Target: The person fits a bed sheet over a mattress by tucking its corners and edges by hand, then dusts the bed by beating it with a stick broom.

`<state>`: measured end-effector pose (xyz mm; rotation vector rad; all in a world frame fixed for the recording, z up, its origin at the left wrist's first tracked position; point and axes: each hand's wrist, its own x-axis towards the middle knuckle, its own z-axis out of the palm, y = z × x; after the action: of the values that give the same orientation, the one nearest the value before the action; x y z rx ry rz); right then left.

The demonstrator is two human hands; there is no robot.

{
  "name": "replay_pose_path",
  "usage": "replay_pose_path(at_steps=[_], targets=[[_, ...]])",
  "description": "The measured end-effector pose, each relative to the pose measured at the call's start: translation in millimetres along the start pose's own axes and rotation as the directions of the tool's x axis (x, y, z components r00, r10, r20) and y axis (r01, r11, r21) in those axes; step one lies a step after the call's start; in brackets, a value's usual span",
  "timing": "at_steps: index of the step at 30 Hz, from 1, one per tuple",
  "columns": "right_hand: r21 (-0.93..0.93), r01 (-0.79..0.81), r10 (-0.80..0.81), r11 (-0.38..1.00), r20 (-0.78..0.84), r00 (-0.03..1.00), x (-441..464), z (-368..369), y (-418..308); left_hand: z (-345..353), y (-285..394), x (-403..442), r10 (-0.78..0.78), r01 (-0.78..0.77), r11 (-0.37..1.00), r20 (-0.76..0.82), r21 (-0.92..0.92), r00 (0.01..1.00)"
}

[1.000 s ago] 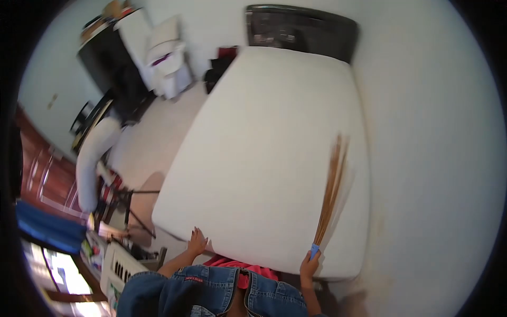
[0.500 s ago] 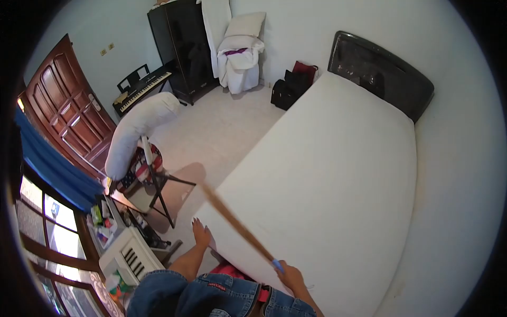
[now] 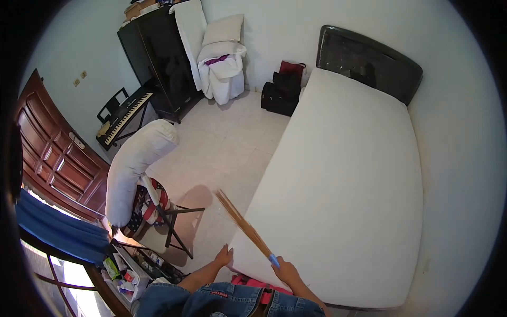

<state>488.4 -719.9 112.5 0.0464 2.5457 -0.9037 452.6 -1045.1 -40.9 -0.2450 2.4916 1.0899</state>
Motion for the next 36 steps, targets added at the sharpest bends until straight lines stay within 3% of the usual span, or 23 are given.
replay_pose_path(at_steps=[2,5,7,8,10,11,13,14,16,17,19,20,22,25,26,27,28,29,31,33,34,35,36], targets=[[-0.023,0.054,-0.053,0.998,0.037,0.998,-5,-10,-13,2,-5,-1,-0.095,0.094,0.995,0.037,0.011,0.995],[0.155,0.025,-0.001,0.988,-0.151,0.989,11,-19,-4,-17,14,-18,-0.152,0.149,0.988,0.137,0.030,0.979],[0.412,0.018,0.143,0.911,-0.356,0.924,30,-17,6,-17,12,-20,-0.125,0.116,0.990,0.121,0.078,0.985],[0.419,0.021,0.148,0.908,-0.367,0.919,31,-16,4,-16,5,-23,-0.116,0.102,0.987,0.111,0.124,0.987],[0.593,-0.135,0.262,0.794,-0.133,0.956,37,-12,-1,-28,-1,-16,-0.082,0.065,0.993,0.182,0.096,0.980],[0.598,-0.134,0.268,0.790,-0.140,0.953,37,-7,0,-31,-6,-14,-0.060,0.048,0.997,0.255,0.055,0.965],[0.204,0.007,0.013,0.979,-0.095,0.995,37,6,1,-33,-19,-4,-0.037,0.029,0.999,0.251,0.038,0.967],[0.200,0.007,0.016,0.980,-0.109,0.994,43,6,2,-36,-22,11,-0.013,0.010,1.000,0.235,0.012,0.972],[0.053,0.143,-0.138,0.988,-0.084,0.987,39,-5,-19,-50,-11,24,-0.033,0.041,0.999,0.241,-0.026,0.970],[0.053,0.134,-0.129,0.990,-0.099,0.987,44,-5,-29,-58,-5,32,-0.066,0.083,0.995,0.247,-0.057,0.967],[0.166,0.073,-0.016,0.983,-0.325,0.945,59,0,-47,-69,-7,61,-0.025,0.032,0.999,0.272,-0.022,0.962],[0.169,0.067,-0.005,0.983,-0.343,0.939,75,3,-52,-76,-8,77,0.004,-0.007,1.000,0.285,0.008,0.958],[0.463,0.000,0.257,0.886,-0.491,0.833,107,15,-65,-83,-24,115,0.115,-0.107,0.993,0.308,-0.044,0.944],[0.652,-0.063,0.478,0.755,-0.483,0.733,138,27,-123,-106,-57,175,0.095,-0.027,0.986,0.430,-0.163,0.898],[0.662,-0.069,0.497,0.747,-0.485,0.720,141,37,-137,-131,-44,175,0.006,0.110,0.974,0.508,-0.198,0.862],[0.598,-0.186,0.481,0.779,-0.381,0.790,143,48,-151,-151,-40,181,-0.079,0.251,0.943,0.582,-0.220,0.809],[0.518,-0.286,0.469,0.806,-0.266,0.842,147,60,-164,-171,-42,192,-0.078,0.244,0.947,0.591,-0.208,0.803],[0.528,-0.289,0.481,0.798,-0.269,0.835,153,70,-174,-191,-45,203,-0.053,0.211,0.953,0.561,-0.219,0.826],[0.265,-0.254,0.327,0.930,-0.288,0.900,156,80,-201,-222,-50,226,-0.029,0.177,0.958,0.540,-0.224,0.841],[0.237,-0.225,0.291,0.945,-0.301,0.908,164,73,-243,-245,-70,252,0.001,0.115,0.957,0.395,-0.268,0.919],[0.202,-0.179,0.238,0.963,-0.320,0.917,171,69,-265,-236,-111,284,0.069,0.066,0.946,0.395,-0.318,0.916],[0.209,-0.189,0.249,0.959,-0.315,0.916,182,71,-281,-248,-105,283,0.026,0.106,0.940,0.380,-0.323,0.925],[0.216,-0.133,0.218,0.967,-0.439,0.871,195,72,-291,-262,-91,282,-0.011,0.141,0.932,0.361,-0.335,0.932]])
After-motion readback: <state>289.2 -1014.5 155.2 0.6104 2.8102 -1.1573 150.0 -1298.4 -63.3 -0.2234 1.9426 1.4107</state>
